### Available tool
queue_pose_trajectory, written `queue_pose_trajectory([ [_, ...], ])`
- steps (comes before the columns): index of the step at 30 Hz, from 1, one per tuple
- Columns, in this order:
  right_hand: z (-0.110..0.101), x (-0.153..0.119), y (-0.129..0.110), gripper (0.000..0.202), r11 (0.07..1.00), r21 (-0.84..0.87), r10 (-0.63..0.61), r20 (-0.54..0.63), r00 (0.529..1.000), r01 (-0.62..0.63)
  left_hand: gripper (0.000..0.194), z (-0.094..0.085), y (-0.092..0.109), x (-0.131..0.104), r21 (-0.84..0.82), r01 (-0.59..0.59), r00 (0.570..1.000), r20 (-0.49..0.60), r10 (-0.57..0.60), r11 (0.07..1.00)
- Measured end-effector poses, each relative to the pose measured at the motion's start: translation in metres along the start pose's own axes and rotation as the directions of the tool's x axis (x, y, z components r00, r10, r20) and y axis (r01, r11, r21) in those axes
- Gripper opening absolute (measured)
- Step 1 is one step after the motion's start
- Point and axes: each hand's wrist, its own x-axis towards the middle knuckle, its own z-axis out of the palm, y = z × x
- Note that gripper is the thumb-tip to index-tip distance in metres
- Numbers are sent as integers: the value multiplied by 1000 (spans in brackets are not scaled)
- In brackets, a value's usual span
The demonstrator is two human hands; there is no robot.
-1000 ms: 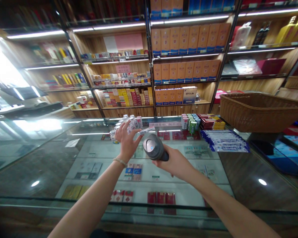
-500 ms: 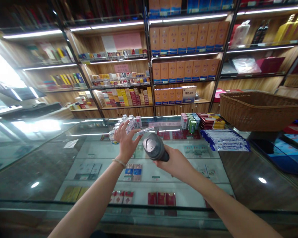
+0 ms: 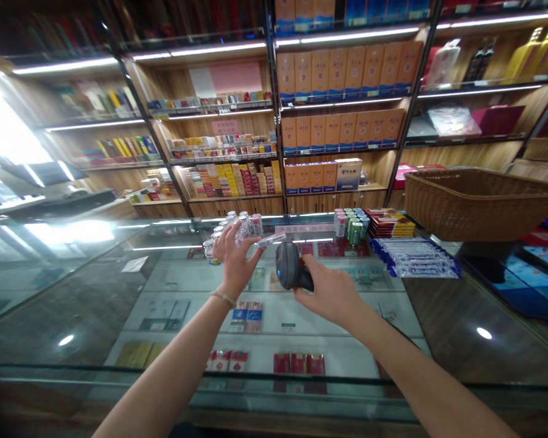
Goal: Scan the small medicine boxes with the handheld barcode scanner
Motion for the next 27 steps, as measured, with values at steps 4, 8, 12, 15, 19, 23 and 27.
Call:
queue_pose_trajectory([
  [4, 3, 1, 1, 40, 986, -143, -85, -15, 996, 83, 16, 0, 1, 0, -17, -4, 1000, -9, 4, 1000],
  [8, 11, -1, -2, 35, 962, -241, -130, 2, 992, 126, 17, 0, 1, 0, -26, -7, 1000, -10, 7, 1000],
  [12, 21, -4, -4, 34, 949, -276, -158, -1, 988, 151, 18, 1, 1, 0, -28, -4, 1000, -15, 4, 1000],
  [15, 26, -5, -3, 33, 947, -278, -164, 8, 986, 160, 17, 1, 1, 0, -40, -6, 1000, -11, 6, 999],
  [19, 29, -5, -2, 35, 945, -279, -167, 35, 985, 170, 15, 0, 2, 0, -47, -10, 1000, -14, 9, 999],
  [23, 30, -6, -4, 36, 946, -275, -167, 49, 985, 174, 16, 0, 2, 1, -43, -8, 1000, -17, 7, 999],
  [27, 31, -6, -5, 37, 943, -284, -166, 54, 985, 175, 17, 0, 2, 1, -49, -5, 1000, -7, 5, 999],
])
